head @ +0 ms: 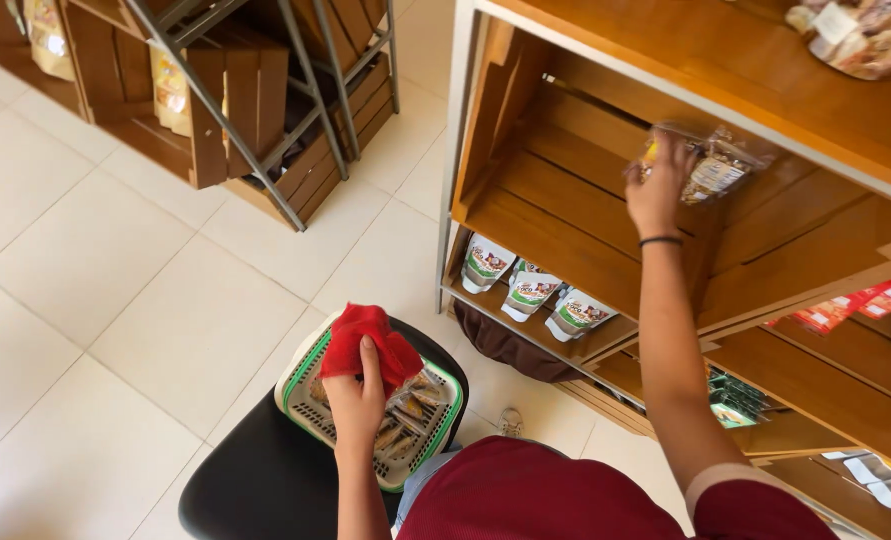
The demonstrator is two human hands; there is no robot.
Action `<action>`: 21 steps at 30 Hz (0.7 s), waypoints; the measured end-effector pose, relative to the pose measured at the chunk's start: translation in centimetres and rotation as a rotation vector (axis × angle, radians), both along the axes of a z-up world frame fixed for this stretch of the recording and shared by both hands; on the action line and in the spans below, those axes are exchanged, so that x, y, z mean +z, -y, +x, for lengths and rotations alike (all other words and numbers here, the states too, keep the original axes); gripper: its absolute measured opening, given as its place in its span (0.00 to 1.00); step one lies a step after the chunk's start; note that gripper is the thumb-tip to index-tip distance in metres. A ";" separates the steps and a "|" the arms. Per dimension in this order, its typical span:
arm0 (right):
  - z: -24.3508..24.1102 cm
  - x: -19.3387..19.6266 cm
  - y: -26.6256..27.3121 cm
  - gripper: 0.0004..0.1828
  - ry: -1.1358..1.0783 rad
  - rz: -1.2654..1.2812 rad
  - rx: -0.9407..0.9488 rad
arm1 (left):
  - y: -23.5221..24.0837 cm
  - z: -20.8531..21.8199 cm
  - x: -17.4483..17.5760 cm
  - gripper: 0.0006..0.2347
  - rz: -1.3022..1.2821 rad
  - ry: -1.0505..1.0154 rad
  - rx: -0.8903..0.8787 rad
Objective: The person takes packaged food items from a shelf, wipes them with a red cloth, and places them into a basket.
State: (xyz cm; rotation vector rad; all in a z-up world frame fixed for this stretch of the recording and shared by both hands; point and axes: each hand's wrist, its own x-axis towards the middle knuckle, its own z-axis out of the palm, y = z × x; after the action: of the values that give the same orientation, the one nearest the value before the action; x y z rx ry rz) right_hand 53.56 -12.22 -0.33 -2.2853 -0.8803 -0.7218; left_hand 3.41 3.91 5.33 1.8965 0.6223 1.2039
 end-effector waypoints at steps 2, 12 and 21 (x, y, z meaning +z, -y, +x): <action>5.1 -1.3 1.2 0.34 -0.004 -0.039 -0.085 | 0.5 -0.4 -1.1 0.12 -0.157 -0.063 0.022; 8.6 -1.8 0.9 0.05 -0.057 -0.206 -0.261 | 2.2 -2.8 -6.5 0.15 -0.489 -0.333 0.190; -1.9 -3.8 1.6 0.05 -0.633 0.932 0.441 | 3.9 -0.2 -4.2 0.16 -0.663 0.242 0.092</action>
State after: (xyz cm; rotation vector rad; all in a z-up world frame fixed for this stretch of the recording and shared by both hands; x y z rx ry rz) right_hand 51.68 -13.79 -4.18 -1.2798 -0.5304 -0.1131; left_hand 3.20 -0.03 1.16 1.1628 0.8533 1.0845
